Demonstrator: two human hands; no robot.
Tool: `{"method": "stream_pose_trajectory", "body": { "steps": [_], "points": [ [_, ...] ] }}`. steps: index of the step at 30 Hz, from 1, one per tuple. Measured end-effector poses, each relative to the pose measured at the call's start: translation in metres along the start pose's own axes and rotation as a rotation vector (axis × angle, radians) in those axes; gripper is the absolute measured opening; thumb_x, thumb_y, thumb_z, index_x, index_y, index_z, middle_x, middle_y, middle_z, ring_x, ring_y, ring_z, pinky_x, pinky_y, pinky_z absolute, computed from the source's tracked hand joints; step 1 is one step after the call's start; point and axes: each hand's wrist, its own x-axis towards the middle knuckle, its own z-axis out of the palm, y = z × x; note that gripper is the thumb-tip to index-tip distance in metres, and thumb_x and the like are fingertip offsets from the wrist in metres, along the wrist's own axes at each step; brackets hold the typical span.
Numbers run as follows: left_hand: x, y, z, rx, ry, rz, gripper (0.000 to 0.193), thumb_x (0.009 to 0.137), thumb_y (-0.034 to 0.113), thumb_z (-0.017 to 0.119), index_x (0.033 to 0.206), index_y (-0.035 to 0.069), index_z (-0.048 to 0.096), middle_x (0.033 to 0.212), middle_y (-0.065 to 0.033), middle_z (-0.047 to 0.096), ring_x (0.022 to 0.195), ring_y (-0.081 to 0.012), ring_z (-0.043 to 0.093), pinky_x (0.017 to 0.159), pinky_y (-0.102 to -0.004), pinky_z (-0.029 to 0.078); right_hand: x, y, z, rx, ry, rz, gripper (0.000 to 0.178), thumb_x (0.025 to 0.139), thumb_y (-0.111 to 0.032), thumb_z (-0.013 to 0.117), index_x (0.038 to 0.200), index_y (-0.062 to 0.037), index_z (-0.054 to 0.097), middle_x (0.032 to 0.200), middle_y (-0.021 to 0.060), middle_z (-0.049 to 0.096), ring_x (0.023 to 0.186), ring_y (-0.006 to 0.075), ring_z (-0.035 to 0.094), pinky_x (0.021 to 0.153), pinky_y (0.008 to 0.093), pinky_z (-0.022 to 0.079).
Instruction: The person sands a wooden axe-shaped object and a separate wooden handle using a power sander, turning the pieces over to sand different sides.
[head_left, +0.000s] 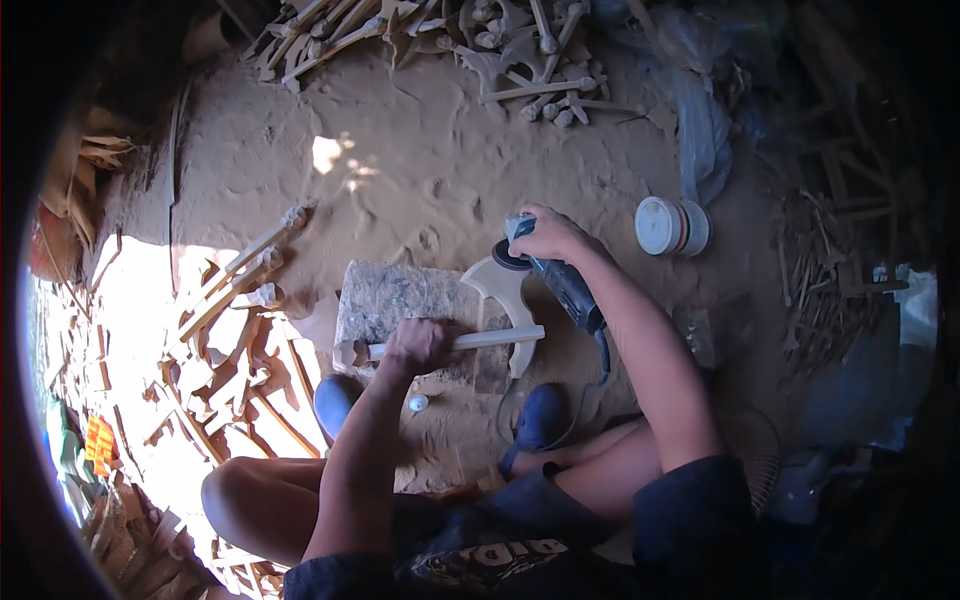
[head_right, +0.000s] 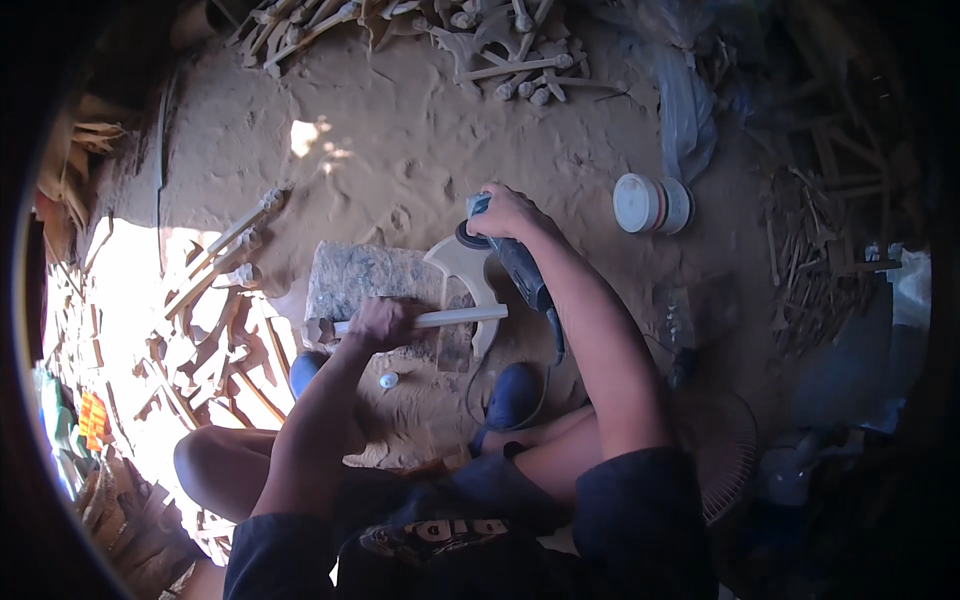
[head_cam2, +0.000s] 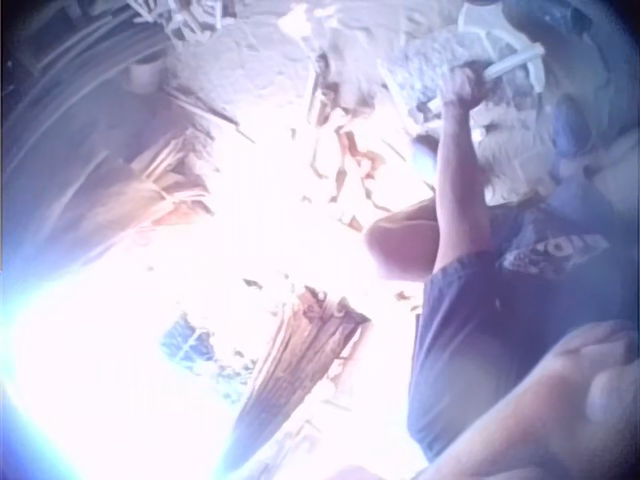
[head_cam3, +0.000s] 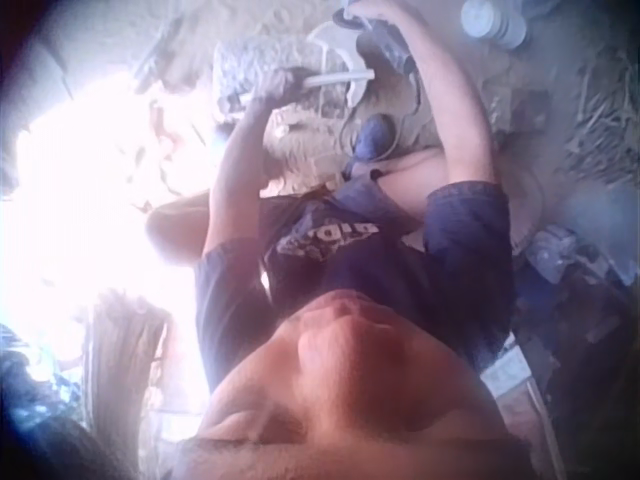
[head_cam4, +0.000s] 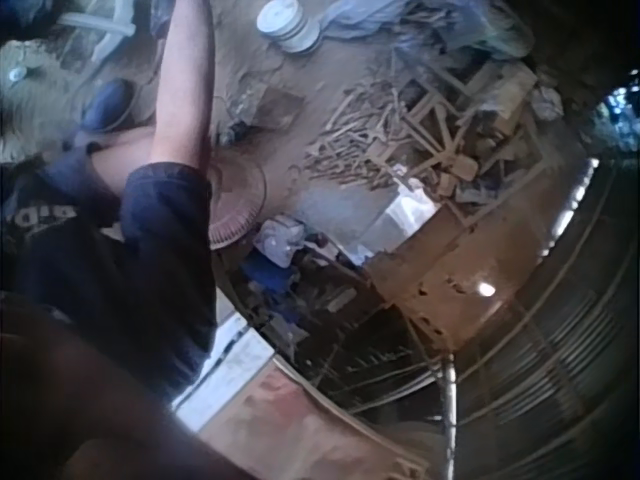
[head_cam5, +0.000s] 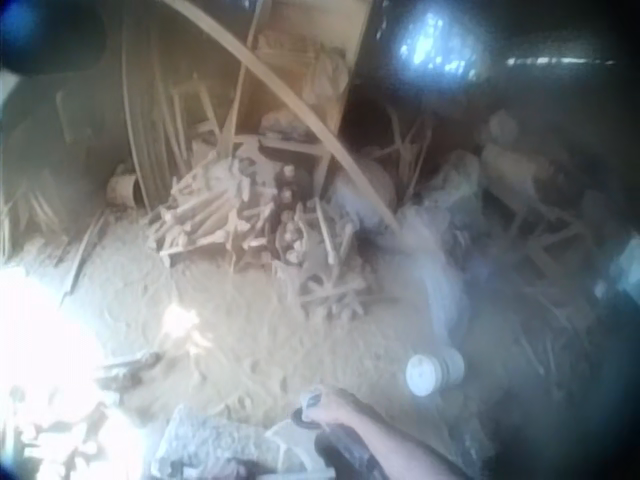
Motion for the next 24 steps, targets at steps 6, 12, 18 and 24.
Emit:
{"method": "stream_pose_trajectory", "body": {
  "steps": [6, 12, 18, 24],
  "points": [
    [0.006, 0.003, -0.002, 0.007, 0.045, 0.025, 0.045, 0.093, 0.063, 0.073, 0.122, 0.029, 0.08, 0.083, -0.0052, 0.078, 0.068, -0.0298, 0.075, 0.059, -0.0475, 0.06, 0.005, 0.043, -0.014, 0.03, 0.133, 0.19, 0.099, 0.067, -0.033, 0.087, 0.159, -0.0145, 0.054, 0.147, 0.0191, 0.067, 0.135, 0.0334, 0.066, 0.113, 0.0408, 0.053],
    [-0.007, -0.013, 0.021, 0.135, 0.384, 0.246, 0.054, 0.086, 0.057, 0.082, 0.126, 0.022, 0.078, 0.072, -0.0089, 0.068, 0.061, -0.0331, 0.069, 0.054, -0.0486, 0.055, -0.058, 0.093, -0.048, -0.011, 0.22, 0.199, 0.104, 0.072, -0.034, 0.084, 0.166, -0.0186, 0.043, 0.155, 0.0183, 0.061, 0.141, 0.0364, 0.061, 0.118, 0.0453, 0.049],
    [0.001, 0.028, -0.026, 0.017, -0.119, -0.062, 0.052, 0.094, 0.063, 0.071, 0.134, 0.03, 0.074, 0.106, -0.0102, 0.081, 0.09, -0.0366, 0.078, 0.079, -0.0504, 0.063, -0.185, 0.124, -0.071, 0.322, 0.632, -0.079, 0.095, 0.081, -0.029, 0.084, 0.165, -0.0141, 0.043, 0.151, 0.0214, 0.063, 0.14, 0.039, 0.061, 0.115, 0.0464, 0.049],
    [0.0, 0.027, -0.017, 0.016, -0.026, 0.018, 0.054, 0.094, 0.061, 0.073, 0.139, 0.031, 0.071, 0.112, -0.0103, 0.08, 0.099, -0.0364, 0.078, 0.084, -0.05, 0.063, -0.269, 0.127, -0.066, 1.187, 0.927, -0.307, 0.088, 0.087, -0.014, 0.089, 0.161, -0.0057, 0.042, 0.136, 0.0126, 0.064, 0.116, 0.0196, 0.067, 0.099, 0.0359, 0.055]
  ]
}}
